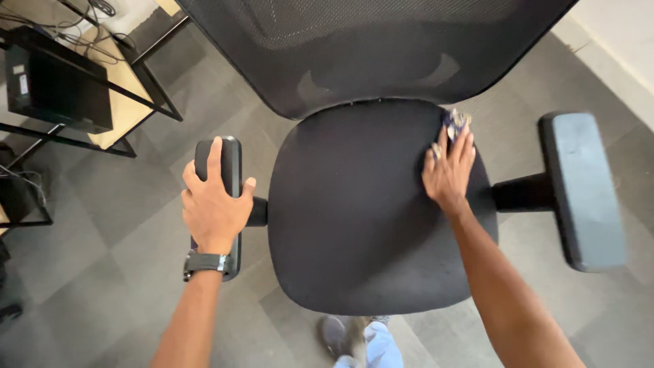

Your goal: The person wipes the backrest, frame, seat, and armrests of an office chair using a cloth, then pushes the chair under a desk.

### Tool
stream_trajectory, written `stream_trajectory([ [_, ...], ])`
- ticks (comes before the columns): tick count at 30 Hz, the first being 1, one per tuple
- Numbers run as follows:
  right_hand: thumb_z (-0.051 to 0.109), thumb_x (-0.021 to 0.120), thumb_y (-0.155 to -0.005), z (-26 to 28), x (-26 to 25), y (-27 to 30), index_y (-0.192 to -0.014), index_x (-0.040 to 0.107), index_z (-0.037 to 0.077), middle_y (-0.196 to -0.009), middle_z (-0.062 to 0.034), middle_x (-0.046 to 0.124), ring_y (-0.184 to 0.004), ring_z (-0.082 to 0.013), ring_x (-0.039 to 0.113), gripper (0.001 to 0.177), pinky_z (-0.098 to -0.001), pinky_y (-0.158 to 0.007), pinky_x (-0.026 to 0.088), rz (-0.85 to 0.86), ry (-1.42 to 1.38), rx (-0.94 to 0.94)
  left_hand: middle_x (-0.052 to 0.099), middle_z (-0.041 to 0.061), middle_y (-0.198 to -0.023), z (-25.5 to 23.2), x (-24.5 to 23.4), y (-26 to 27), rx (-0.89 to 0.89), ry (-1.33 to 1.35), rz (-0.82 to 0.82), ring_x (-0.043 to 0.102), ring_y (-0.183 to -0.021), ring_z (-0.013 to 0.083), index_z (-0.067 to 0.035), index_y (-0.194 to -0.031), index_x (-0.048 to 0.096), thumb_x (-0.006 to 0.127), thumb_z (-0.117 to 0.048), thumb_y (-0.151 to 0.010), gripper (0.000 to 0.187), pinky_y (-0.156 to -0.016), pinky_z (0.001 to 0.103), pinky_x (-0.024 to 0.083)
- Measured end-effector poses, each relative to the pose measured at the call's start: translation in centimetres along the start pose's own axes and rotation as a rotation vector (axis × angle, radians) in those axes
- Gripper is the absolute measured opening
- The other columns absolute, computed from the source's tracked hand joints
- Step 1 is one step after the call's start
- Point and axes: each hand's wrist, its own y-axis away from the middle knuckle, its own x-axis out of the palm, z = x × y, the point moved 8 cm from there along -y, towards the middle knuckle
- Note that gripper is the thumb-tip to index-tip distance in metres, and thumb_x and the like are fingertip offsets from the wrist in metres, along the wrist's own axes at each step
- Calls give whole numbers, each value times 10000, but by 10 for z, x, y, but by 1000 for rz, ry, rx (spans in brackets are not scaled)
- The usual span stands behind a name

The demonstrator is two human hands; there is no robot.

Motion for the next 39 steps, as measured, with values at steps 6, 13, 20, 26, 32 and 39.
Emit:
stream_trajectory([
  [6,335,420,-980,154,70,-46,-1543,361,-48,-1537,-317,382,-1430,-481,345,683,-606,-1147,247,134,133,-109,425,191,-1459,1,1,-1,0,11,-72,595,-1078,507,-411,-1544,364,805,-463,-800,867,-844,583,514],
  [13,342,553,-895,349,18,97,-1517,411,93,-1529,-195,422,-1437,-416,350,685,-529,-1173,278,393,-195,-632,446,189,-1457,12,4,1,31,95,-100,616,-1066,501,-420,-1539,378,746,-522,-871,770,-844,575,529],
  [20,224,574,-860,293,-42,183,-1417,516,90,-1443,-133,534,-1388,-327,454,576,-481,-1154,345,538,-333,-540,428,208,-1454,23,6,3,82,149,-104,598,-1076,517,-414,-1531,393,741,-528,-881,746,-858,587,510],
  [26,174,557,-855,125,-71,169,-1417,537,78,-1357,-170,580,-1241,-364,524,570,-469,-1066,397,402,-206,-19,409,204,-1472,30,16,3,119,170,-56,595,-1111,498,-407,-1557,378,729,-543,-898,759,-889,567,515],
  [32,259,571,-868,-9,-86,176,-1336,602,27,-1270,-193,615,-1221,-371,560,523,-553,-1057,366,93,196,-100,398,206,-1485,34,21,7,114,158,-82,597,-1105,498,-408,-1559,379,726,-526,-905,750,-883,562,517],
  [39,140,462,-1051,170,-41,192,-1308,580,-41,-1327,-188,574,-1296,-331,533,336,-490,-1116,390,-2,228,-554,391,236,-1480,34,25,3,111,138,-117,590,-1105,518,-398,-1557,364,741,-516,-905,763,-872,571,512],
])
